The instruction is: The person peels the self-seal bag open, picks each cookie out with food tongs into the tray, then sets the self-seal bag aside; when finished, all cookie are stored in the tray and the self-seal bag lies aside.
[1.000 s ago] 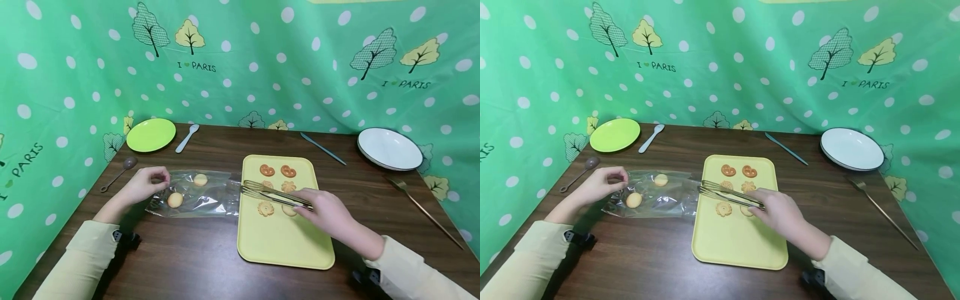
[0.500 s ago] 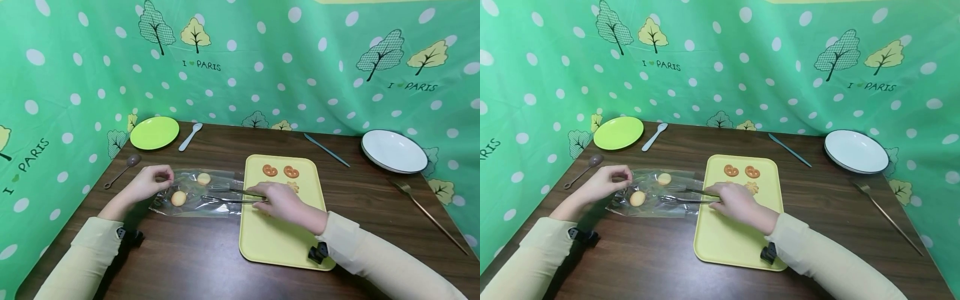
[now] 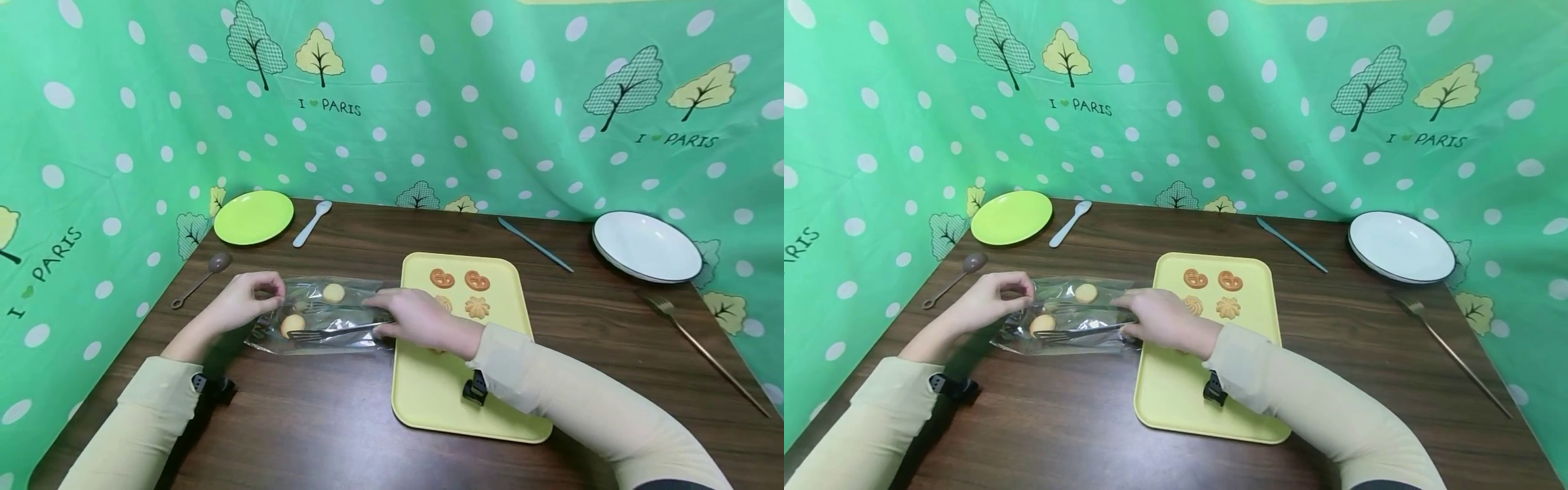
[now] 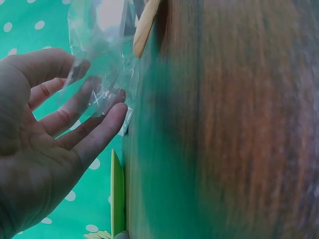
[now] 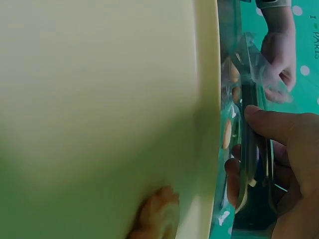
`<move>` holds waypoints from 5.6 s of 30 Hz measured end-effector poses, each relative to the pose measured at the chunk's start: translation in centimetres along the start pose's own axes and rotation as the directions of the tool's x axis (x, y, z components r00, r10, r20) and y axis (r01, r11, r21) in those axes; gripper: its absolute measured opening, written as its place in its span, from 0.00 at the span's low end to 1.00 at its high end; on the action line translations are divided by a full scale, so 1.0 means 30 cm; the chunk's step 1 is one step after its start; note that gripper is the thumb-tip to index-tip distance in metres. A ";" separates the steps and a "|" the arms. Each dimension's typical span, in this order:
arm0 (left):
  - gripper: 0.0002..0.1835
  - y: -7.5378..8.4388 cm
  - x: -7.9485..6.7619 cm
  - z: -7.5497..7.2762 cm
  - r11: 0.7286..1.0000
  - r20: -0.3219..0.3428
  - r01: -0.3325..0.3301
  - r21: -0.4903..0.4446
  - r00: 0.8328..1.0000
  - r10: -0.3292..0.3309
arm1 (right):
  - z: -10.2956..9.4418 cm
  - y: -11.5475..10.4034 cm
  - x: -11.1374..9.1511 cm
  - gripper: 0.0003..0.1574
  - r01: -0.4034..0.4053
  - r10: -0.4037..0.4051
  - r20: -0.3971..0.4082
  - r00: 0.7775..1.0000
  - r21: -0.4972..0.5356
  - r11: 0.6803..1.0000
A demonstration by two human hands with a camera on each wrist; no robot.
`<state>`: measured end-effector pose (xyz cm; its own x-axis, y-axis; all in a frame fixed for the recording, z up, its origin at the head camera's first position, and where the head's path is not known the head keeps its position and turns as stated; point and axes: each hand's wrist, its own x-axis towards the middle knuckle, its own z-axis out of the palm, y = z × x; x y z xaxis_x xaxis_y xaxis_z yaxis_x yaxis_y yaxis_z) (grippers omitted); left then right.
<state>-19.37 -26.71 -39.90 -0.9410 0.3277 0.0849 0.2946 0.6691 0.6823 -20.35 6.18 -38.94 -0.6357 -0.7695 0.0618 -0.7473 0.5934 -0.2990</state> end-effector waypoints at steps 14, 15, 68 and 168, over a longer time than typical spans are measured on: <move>0.08 -0.036 0.016 0.011 1.000 0.014 -0.009 -0.022 1.000 0.010 | 0.012 -0.008 0.004 0.28 -0.018 0.018 -0.004 1.000 0.019 1.000; 0.08 -0.036 0.016 0.010 1.000 0.012 -0.004 -0.025 1.000 0.004 | 0.008 -0.007 0.000 0.28 -0.025 0.025 -0.005 1.000 0.028 0.999; 0.06 -0.054 0.013 0.006 1.000 0.013 0.006 -0.002 1.000 -0.006 | -0.116 0.179 -0.759 0.37 -0.088 0.082 -0.223 0.971 -0.018 0.996; 0.07 -0.061 -0.001 -0.004 1.000 0.000 0.015 0.008 1.000 -0.015 | -0.165 0.230 -0.846 0.35 -0.133 0.140 -0.345 0.928 0.044 0.990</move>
<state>-19.91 -28.03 -41.05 -0.9454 0.3171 0.0748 0.2814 0.6791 0.6780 -10.32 30.97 -37.86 -0.7613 -0.5498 0.3437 -0.6469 0.6796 -0.3458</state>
